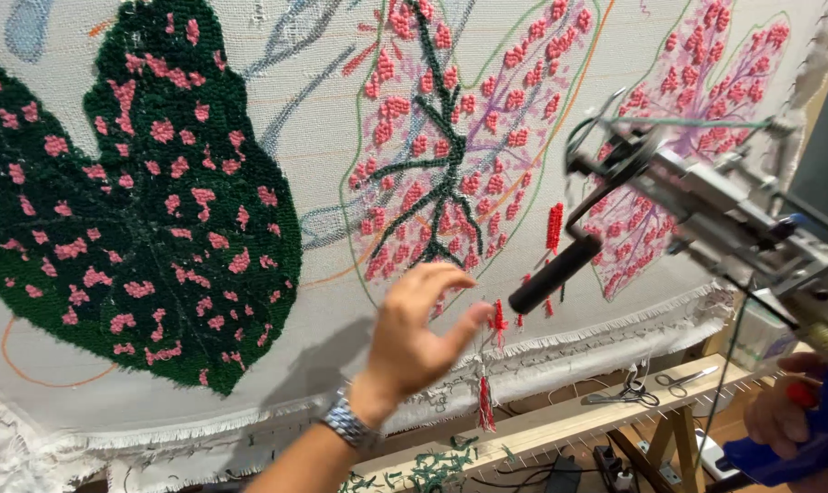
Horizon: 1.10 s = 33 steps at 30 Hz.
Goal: Using a tufting gun to create a floral pattern on a rug canvas.
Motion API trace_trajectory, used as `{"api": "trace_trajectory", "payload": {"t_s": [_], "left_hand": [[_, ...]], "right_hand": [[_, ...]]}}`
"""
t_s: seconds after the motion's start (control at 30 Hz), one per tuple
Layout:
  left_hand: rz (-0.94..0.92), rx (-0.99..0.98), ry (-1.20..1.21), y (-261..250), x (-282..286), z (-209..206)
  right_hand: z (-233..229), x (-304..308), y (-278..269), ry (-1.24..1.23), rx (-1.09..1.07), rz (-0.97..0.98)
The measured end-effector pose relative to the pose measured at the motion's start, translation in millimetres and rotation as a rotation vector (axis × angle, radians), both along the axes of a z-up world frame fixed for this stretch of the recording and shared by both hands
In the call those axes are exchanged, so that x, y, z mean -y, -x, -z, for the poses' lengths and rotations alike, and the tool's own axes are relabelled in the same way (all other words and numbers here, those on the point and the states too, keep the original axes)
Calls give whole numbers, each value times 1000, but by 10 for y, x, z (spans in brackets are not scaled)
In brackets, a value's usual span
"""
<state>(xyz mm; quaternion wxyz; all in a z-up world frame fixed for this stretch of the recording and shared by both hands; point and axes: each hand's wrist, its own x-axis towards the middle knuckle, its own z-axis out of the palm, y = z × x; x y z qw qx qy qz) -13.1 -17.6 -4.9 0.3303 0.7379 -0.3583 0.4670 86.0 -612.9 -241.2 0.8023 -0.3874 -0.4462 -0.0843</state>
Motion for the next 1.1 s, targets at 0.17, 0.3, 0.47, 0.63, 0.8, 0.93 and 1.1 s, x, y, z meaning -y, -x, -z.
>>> {"api": "trace_trajectory", "payload": {"t_s": [0.17,0.3,0.47,0.63,0.8,0.93,1.1], "left_hand": [[229,-226,80,110,277,129],[532,-662,168,8,283,346],[680,-763,264,-170,199,611],[563,-771,322,-243,88,681],[674,-807,367,-360,-27,646],[857,-908,474,-540,-130,762],[817,-962,449,-537,-236,709]], "right_hand": [[-68,-580,412,51,-54,33],[-430,-1214,872,24,-295,336],[-456,-1454,970,56,-465,336],[-631,-1882,961,2,-478,169],[-611,-2060,816,61,-429,168],[-596,-2224,753,87,-447,194],[-651,-2315,741,116,-440,207]]}}
